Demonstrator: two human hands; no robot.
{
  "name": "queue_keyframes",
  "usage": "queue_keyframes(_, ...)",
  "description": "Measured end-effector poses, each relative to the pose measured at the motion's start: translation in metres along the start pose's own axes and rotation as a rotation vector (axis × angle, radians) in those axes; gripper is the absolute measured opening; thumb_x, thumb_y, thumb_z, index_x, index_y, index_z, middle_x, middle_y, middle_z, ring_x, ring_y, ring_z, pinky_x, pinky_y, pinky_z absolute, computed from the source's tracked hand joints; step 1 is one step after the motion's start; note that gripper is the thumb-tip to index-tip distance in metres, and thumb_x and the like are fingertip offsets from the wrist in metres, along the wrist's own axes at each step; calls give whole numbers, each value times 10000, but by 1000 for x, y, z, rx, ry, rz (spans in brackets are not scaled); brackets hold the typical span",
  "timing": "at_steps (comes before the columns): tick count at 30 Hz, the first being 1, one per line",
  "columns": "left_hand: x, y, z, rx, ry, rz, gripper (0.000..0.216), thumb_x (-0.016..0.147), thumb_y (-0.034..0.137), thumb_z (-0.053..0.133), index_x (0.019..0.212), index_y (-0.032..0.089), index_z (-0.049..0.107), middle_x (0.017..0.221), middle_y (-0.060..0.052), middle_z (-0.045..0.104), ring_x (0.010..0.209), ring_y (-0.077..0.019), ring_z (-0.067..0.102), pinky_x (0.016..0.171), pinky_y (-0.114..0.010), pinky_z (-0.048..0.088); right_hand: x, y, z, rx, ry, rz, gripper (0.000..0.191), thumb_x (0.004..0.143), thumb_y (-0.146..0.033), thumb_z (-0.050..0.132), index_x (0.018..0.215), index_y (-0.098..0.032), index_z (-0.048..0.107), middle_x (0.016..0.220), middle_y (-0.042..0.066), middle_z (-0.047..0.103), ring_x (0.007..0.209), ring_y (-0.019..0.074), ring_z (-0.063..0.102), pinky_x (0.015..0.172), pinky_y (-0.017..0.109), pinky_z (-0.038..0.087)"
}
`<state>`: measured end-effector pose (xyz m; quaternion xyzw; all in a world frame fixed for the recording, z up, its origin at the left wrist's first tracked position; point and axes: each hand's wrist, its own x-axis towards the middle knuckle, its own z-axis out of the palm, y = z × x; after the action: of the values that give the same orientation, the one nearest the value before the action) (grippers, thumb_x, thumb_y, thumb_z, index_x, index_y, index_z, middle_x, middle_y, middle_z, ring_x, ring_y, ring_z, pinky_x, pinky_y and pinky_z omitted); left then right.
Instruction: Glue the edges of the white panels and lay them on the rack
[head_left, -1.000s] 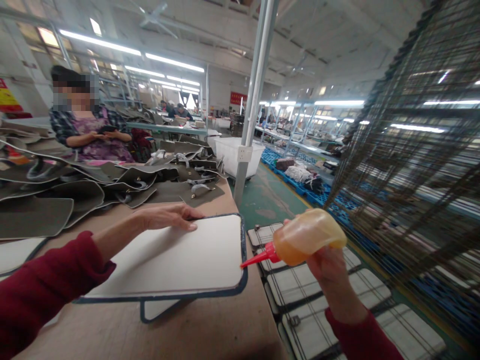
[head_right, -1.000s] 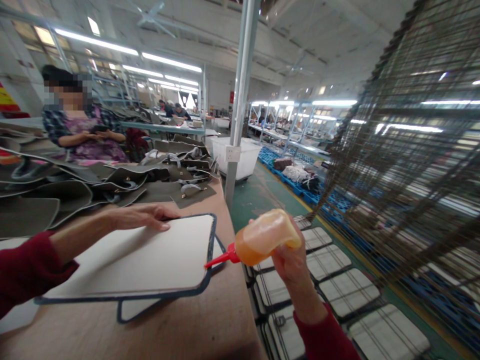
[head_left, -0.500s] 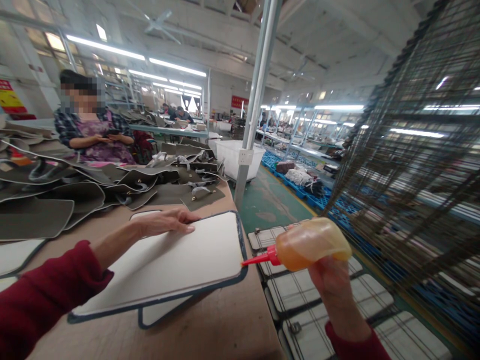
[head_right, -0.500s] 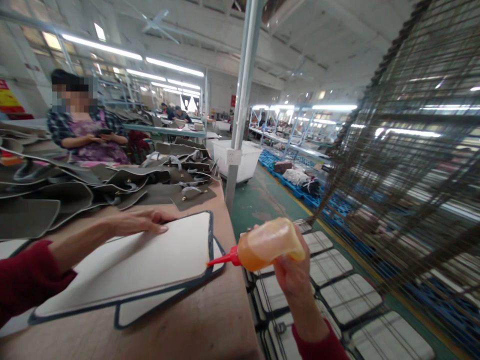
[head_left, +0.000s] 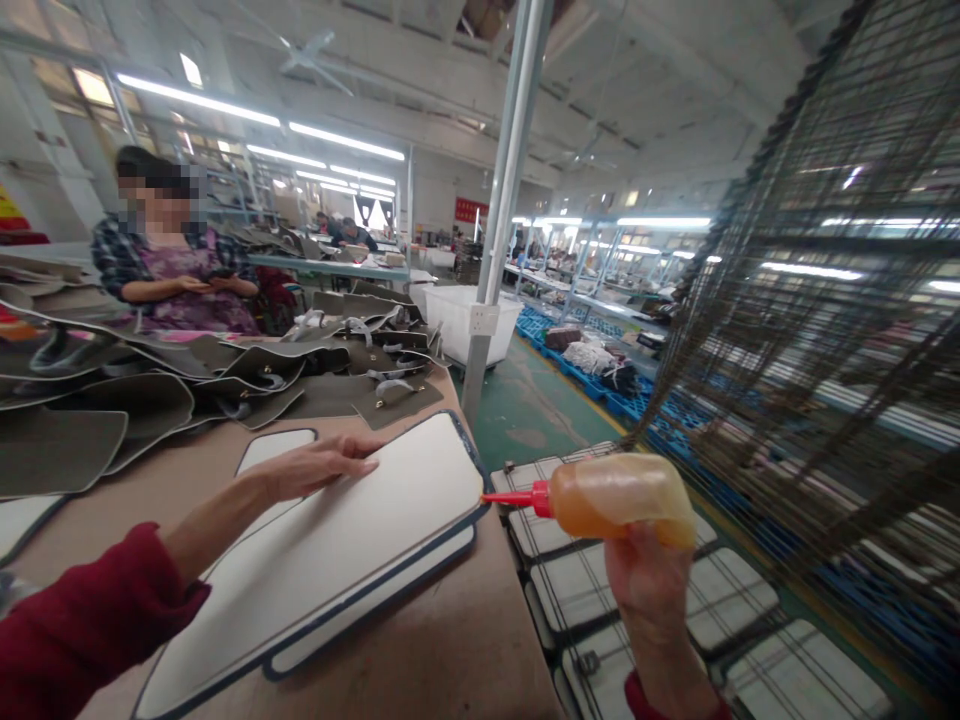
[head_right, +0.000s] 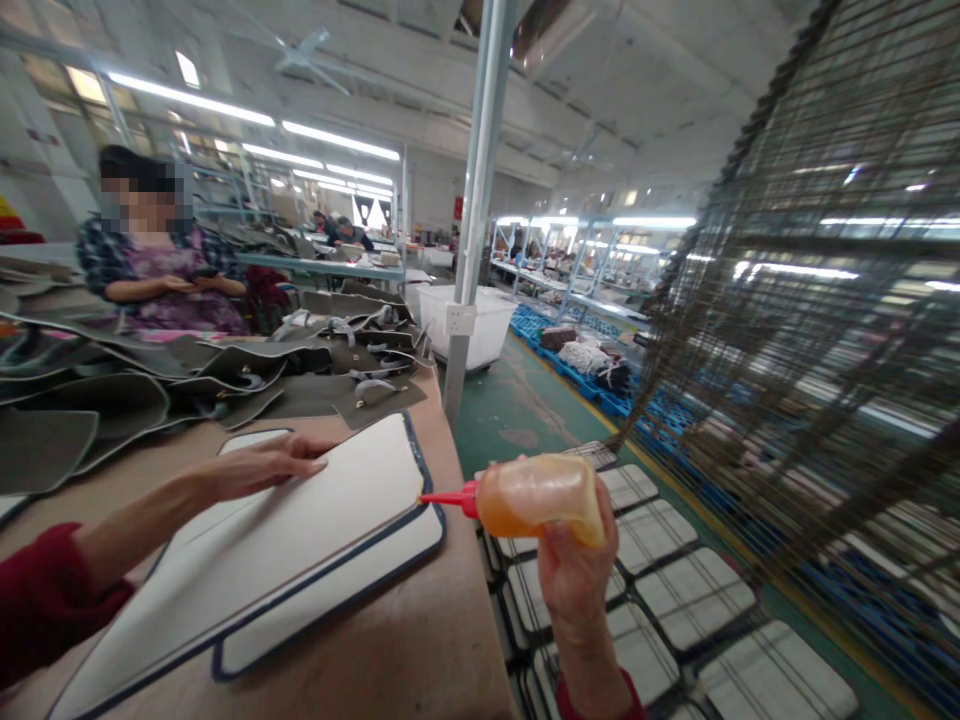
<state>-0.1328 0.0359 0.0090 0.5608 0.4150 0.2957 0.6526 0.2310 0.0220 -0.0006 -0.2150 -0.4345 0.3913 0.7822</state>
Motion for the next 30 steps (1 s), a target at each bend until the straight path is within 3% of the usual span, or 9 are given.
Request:
queue_keyframes(4, 5, -12, 2, -39, 15, 22, 472, 817, 313, 676, 1275, 210, 631, 1119, -91, 729, 983, -262, 681, 862, -311, 519, -2, 6, -1, -60, 83, -43, 430, 670, -324, 781, 1066, -236, 638, 999, 34, 712, 944, 233, 676, 904, 427, 535)
queue_keyframes(11, 10, -21, 8, -135, 48, 27, 452, 810, 315, 686, 1250, 216, 646, 1124, -91, 728, 943, -238, 693, 810, -287, 525, 0, 11, -1, -133, 112, -92, 370, 696, -301, 739, 1038, -221, 625, 948, 52, 694, 892, 243, 663, 906, 471, 523)
queue_keyframes(17, 14, -27, 15, -160, 88, 27, 489, 782, 348, 711, 1245, 205, 649, 1061, -87, 748, 898, -243, 702, 784, -288, 528, 0, 14, 0, -83, 114, -30, 437, 638, -327, 780, 1037, -228, 634, 990, 54, 677, 912, 271, 659, 955, 540, 487)
queue_keyframes(30, 22, -29, 26, -153, 197, 6, 514, 718, 418, 756, 1178, 200, 684, 961, -61, 766, 826, -214, 688, 706, -257, 509, -1, 19, 8, -55, 85, 58, 487, 609, -316, 800, 1051, -215, 622, 1011, 50, 676, 937, 272, 665, 1003, 537, 453)
